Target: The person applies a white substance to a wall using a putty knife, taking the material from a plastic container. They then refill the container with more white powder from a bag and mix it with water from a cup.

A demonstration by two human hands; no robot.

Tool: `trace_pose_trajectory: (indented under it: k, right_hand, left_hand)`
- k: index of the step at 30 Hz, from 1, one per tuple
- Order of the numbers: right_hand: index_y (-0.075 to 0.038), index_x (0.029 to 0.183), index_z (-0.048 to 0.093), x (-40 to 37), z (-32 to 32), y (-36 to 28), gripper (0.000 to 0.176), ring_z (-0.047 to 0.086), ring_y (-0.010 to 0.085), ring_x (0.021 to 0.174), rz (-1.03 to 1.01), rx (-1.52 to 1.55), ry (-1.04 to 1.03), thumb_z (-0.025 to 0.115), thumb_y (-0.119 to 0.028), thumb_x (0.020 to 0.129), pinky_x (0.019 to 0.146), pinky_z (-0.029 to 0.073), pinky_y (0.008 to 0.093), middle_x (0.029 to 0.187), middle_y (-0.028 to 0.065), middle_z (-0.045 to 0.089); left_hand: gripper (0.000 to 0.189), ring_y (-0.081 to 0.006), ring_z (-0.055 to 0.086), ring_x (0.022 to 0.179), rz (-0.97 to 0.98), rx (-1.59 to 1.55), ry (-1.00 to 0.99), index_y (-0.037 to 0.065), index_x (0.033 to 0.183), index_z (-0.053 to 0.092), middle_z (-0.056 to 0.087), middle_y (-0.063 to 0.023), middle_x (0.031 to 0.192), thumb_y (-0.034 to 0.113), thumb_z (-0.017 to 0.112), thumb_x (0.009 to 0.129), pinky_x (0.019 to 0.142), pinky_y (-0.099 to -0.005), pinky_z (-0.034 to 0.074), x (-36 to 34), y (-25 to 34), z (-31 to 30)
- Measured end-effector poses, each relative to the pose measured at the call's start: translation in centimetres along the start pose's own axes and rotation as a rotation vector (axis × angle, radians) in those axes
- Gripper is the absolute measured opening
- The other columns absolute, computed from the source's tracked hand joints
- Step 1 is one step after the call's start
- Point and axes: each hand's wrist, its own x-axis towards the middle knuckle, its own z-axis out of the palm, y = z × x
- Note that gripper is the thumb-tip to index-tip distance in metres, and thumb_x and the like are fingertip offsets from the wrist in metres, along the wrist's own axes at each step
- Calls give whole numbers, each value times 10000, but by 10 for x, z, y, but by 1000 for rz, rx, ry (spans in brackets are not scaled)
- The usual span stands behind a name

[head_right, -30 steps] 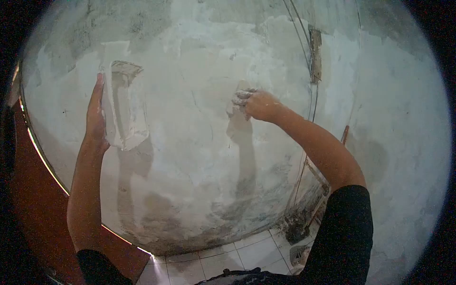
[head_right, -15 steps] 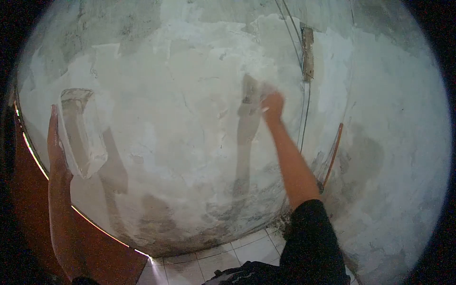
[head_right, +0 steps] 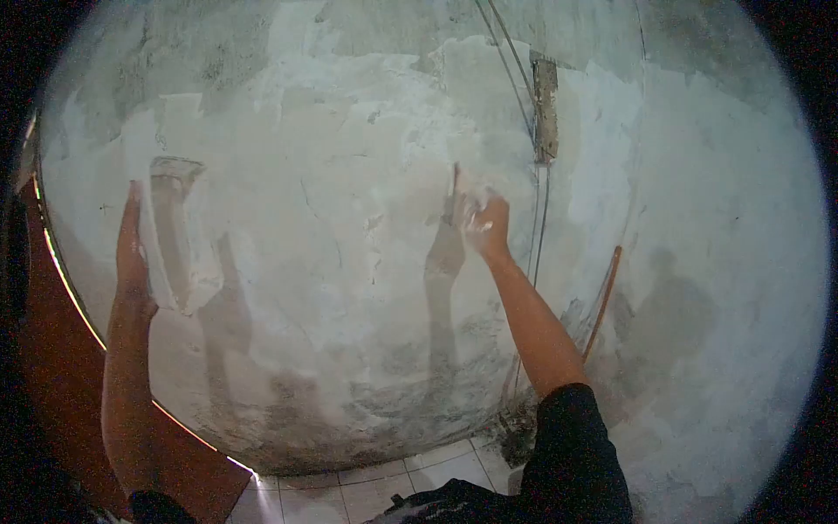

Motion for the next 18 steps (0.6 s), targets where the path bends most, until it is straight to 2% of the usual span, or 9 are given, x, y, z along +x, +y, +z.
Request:
trace_pose_trajectory:
  k: [4,5,7,8,10,11,13,17,18]
  right_hand:
    - [4,916,675,32,19,-28,189,637,353,728,117,117,277,600,-112,787,627,472,427,735,189,652]
    - [4,916,675,30,23,-44,189,637,353,728,132,131,278,600,-112,787,627,472,427,735,189,652]
    - [-55,1022,674,27,27,-72,280,646,330,802,14,-561,-414,599,-151,769,696,501,409,833,186,665]
    - [-55,1022,674,16,28,-70,280,646,330,802,20,-552,-419,599,-151,769,696,501,409,833,186,665]
    - [-94,1139,614,-11,25,-65,354,589,274,1091,-427,-370,-314,603,-142,789,899,467,372,1130,106,639]
    - [-94,1139,614,-17,26,-51,354,589,274,1091,-426,-365,-315,603,-142,789,899,467,372,1130,106,639]
    - [-120,1267,535,-30,21,-8,451,512,236,1211,-796,-377,-314,572,-113,817,992,420,357,1259,56,581]
    - [-120,1286,526,-45,-7,19,462,545,218,1177,-818,-426,-476,570,-112,826,974,437,360,1243,53,596]
    - [-110,1261,548,-46,-12,20,436,577,226,1125,-722,-468,-643,570,-98,826,949,453,367,1202,64,616]
  left_hand:
    - [719,-290,520,1141,-37,50,-12,28,1391,350,492,-183,1277,573,408,927,954,-396,454,-8,-25,22]
    - [719,-290,520,1141,-35,71,-11,28,1391,350,492,-183,1277,573,408,927,954,-396,454,-9,-31,25]
    - [733,-285,519,1142,-79,93,13,27,1393,342,489,-182,1270,584,407,922,954,-408,453,-11,-39,33]
    - [720,-284,517,1142,-82,76,-22,37,1395,342,489,-178,1265,583,391,928,952,-418,454,-11,-41,34]
    - [712,-279,521,1136,-90,82,-10,43,1394,345,491,-173,1263,582,384,931,948,-417,457,-14,-37,43]
    - [704,-275,525,1130,-97,81,0,49,1394,348,494,-169,1261,581,377,934,944,-416,460,-16,-35,47]
    - [696,-271,528,1124,-87,87,-7,52,1392,351,495,-163,1259,578,371,937,941,-414,461,-15,-36,48]
    - [681,-261,535,1110,-101,65,-41,55,1386,366,502,-155,1250,572,361,943,937,-409,463,-20,-40,52]
    - [681,-261,535,1110,-108,73,-43,55,1386,366,502,-155,1250,572,361,943,937,-409,463,-23,-40,51]
